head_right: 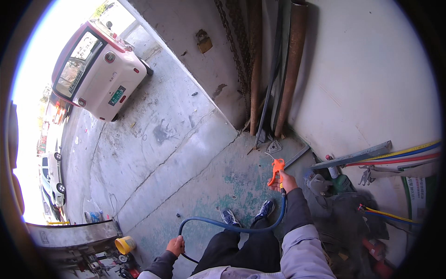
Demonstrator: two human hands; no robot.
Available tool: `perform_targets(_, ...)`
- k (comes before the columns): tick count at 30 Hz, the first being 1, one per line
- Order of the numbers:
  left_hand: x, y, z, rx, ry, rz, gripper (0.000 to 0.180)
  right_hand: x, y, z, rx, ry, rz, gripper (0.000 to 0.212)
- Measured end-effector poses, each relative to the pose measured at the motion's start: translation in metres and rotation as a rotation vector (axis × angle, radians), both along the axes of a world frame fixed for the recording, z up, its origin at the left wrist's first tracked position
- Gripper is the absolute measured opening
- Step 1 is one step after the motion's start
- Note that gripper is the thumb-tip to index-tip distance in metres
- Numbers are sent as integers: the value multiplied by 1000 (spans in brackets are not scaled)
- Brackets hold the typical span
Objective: The person uses a handheld air blow gun connected to a hose to blow dust and debris from the floor, walls, and equipment in a workshop. They move around the space, targeting corners, a metal rack, and a wall-mounted gauge panel.
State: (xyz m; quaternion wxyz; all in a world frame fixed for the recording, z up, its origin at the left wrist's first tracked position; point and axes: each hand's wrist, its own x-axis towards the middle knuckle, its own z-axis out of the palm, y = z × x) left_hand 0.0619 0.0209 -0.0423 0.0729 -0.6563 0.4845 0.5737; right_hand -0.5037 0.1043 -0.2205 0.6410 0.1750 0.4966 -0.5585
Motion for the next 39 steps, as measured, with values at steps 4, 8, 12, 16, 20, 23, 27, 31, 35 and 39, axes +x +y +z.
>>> perform_targets(4, -21, 3, -4, 34, -100, -93, 59, -23, 13, 11, 12, 345, 239, 41)
perform_targets(8, -45, 4, -6, 52, -107, -146, 60, -30, 31, 17, -37, 197, 142, 40)
perform_targets(12, -64, -3, -9, 8, -78, -184, 62, -14, 37, 12, -101, 170, 170, 41)
perform_targets(16, -69, -8, -11, 2, -45, -105, 62, 14, 29, 1, -108, 121, 145, 41)
perform_targets(20, -63, -12, -11, -13, 7, 27, 62, 49, 21, -10, -84, 39, 149, 41)
perform_targets(23, -69, -27, -15, 29, 202, 149, 66, 74, 25, -20, -77, -36, 241, 43)
perform_targets(27, -108, -70, -24, 221, 334, 610, 79, 85, 54, -13, -236, -338, 342, 44)
perform_targets(31, -184, -95, -48, 288, 106, 336, 65, 92, 82, 27, -430, -428, 444, 48)
perform_targets(35, -263, -93, -58, 145, 187, 86, 58, 82, 110, 44, -422, -443, 483, 49)
perform_targets(39, -287, -88, -57, 103, 192, 13, 50, 23, 175, 30, 75, -49, 35, 45)
